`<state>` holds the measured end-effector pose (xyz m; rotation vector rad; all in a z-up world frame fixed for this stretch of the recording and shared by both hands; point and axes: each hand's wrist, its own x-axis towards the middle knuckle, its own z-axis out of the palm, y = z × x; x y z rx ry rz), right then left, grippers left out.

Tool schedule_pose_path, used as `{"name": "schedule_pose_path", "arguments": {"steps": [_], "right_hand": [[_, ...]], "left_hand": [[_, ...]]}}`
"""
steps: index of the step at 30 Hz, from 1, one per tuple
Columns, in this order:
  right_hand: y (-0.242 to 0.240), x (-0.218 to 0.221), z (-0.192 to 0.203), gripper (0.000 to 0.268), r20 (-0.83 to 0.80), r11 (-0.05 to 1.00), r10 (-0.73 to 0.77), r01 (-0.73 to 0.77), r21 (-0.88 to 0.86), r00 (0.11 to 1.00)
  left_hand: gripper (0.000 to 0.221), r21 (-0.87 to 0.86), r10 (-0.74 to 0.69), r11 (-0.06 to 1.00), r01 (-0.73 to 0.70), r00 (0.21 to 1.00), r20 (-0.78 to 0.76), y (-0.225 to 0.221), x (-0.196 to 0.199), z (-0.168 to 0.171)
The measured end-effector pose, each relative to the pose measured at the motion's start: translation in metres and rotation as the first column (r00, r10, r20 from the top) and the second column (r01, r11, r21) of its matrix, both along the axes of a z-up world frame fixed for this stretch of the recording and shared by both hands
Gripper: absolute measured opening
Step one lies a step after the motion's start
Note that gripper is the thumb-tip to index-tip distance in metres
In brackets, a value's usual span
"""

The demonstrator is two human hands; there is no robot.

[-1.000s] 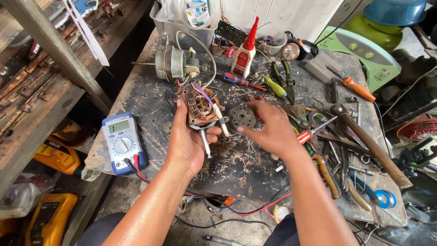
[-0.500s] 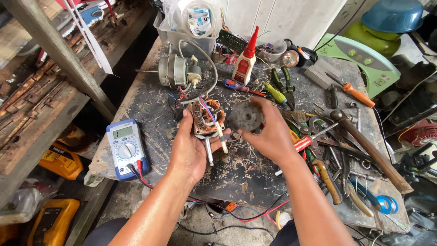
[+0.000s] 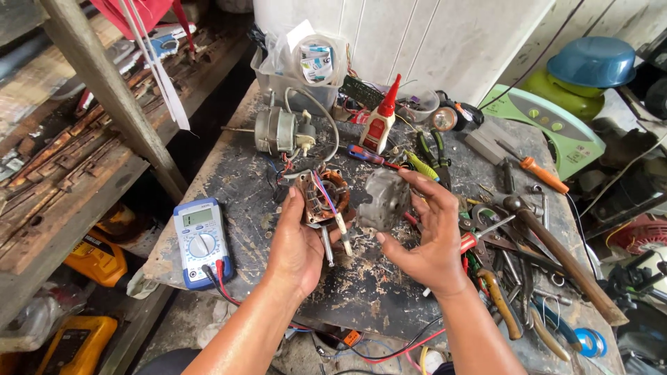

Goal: Repairing a small electric motor by disassembling the housing, applying lubricant to the shaft, and reassembling the parts.

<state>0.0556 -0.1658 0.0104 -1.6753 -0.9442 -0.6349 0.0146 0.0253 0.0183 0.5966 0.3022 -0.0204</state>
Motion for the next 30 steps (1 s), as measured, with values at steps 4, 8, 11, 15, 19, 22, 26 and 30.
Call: {"name": "schedule_pose_path", "arguments": {"steps": [4, 8, 11, 15, 19, 22, 26, 30], "right_hand": [[0.002, -0.005, 0.000, 0.084, -0.059, 0.997, -0.037, 0.041, 0.068, 0.998], [0.008, -0.013, 0.005, 0.079, -0.197, 0.989, -0.102, 0.120, 0.084, 0.975], [0.014, -0.016, 0.004, 0.076, -0.281, 0.988, -0.135, 0.149, 0.032, 0.950], [0.018, -0.015, -0.002, 0.069, -0.381, 0.989, -0.102, 0.134, 0.059, 0.919], [0.019, -0.017, 0.000, 0.068, -0.401, 0.991, -0.085, 0.119, 0.061, 0.912], [0.022, -0.021, 0.005, 0.067, -0.410, 0.991, -0.079, 0.116, 0.067, 0.909], [0.026, -0.032, 0.015, 0.062, -0.435, 0.980, -0.185, 0.196, -0.021, 0.881], [0.028, -0.035, 0.016, 0.060, -0.367, 0.976, -0.208, 0.216, -0.019, 0.907]], "left_hand": [[0.048, 0.018, -0.003, 1.000, 0.002, 1.000, 0.011, -0.002, -0.002, 0.004], [0.048, 0.130, -0.004, 0.992, -0.001, 0.999, 0.033, -0.010, -0.001, -0.004], [0.049, 0.216, -0.005, 0.976, -0.005, 0.999, 0.046, -0.018, -0.006, 0.001], [0.055, 0.280, 0.014, 0.959, -0.039, 0.996, 0.092, -0.025, -0.015, 0.018], [0.065, 0.327, 0.048, 0.941, -0.086, 0.991, 0.122, -0.021, -0.018, 0.032], [0.059, 0.363, 0.049, 0.926, -0.105, 0.986, 0.162, -0.021, -0.009, 0.012], [0.058, 0.129, 0.220, 0.962, -0.239, 0.964, 0.146, -0.026, -0.003, -0.008], [0.059, 0.142, 0.226, 0.957, -0.254, 0.956, 0.185, -0.026, -0.003, -0.009]]}}
